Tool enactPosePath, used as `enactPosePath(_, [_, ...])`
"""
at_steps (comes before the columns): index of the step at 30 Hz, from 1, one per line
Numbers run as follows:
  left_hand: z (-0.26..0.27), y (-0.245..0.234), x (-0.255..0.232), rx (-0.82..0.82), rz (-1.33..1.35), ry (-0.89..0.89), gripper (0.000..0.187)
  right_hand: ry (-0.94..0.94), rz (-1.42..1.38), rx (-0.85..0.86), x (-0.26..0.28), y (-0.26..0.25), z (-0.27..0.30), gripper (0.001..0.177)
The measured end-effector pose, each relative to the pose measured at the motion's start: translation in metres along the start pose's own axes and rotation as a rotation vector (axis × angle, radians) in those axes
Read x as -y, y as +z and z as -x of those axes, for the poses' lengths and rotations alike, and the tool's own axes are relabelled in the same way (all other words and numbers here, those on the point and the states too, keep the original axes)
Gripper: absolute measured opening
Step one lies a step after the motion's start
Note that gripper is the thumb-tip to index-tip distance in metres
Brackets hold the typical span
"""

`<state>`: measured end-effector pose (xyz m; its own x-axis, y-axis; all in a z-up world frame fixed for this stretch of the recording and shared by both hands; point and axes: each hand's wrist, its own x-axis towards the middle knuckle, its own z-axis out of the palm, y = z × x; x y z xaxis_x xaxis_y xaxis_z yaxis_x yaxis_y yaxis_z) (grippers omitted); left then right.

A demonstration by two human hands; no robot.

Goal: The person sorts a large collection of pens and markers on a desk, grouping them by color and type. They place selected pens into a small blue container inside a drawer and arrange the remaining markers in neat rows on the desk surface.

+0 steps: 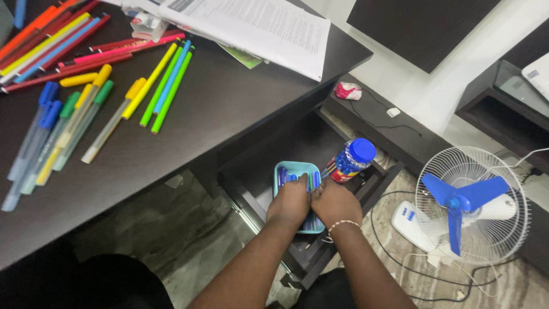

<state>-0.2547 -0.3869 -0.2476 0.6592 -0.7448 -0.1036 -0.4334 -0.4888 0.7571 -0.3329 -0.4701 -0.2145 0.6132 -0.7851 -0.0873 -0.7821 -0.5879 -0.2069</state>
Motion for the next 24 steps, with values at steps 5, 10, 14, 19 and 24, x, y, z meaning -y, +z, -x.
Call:
enactPosePath(5, [0.001,-0.005,-0.003,0.061,0.001,-0.069,0.052,0.006,0.021,-0.013,-0.002,0.004,-0.002,0.032])
enactPosePath(10, [0.001,-0.004,-0.002,0.065,-0.011,-0.049,0.052,0.032,-0.06,-0.043,-0.004,0.003,-0.003,0.028])
enactPosePath(14, [0.001,-0.001,0.001,0.044,0.014,-0.04,0.04,0.082,-0.186,-0.127,-0.005,0.001,-0.003,0.024])
enactPosePath(19, [0.006,-0.004,0.002,0.038,0.075,-0.103,0.026,0.027,-0.411,-0.314,-0.011,0.002,-0.002,0.022])
enactPosePath(24, [0.009,-0.009,-0.004,0.033,0.108,-0.146,0.024,0.061,-0.515,-0.337,-0.013,0.0,-0.002,0.022])
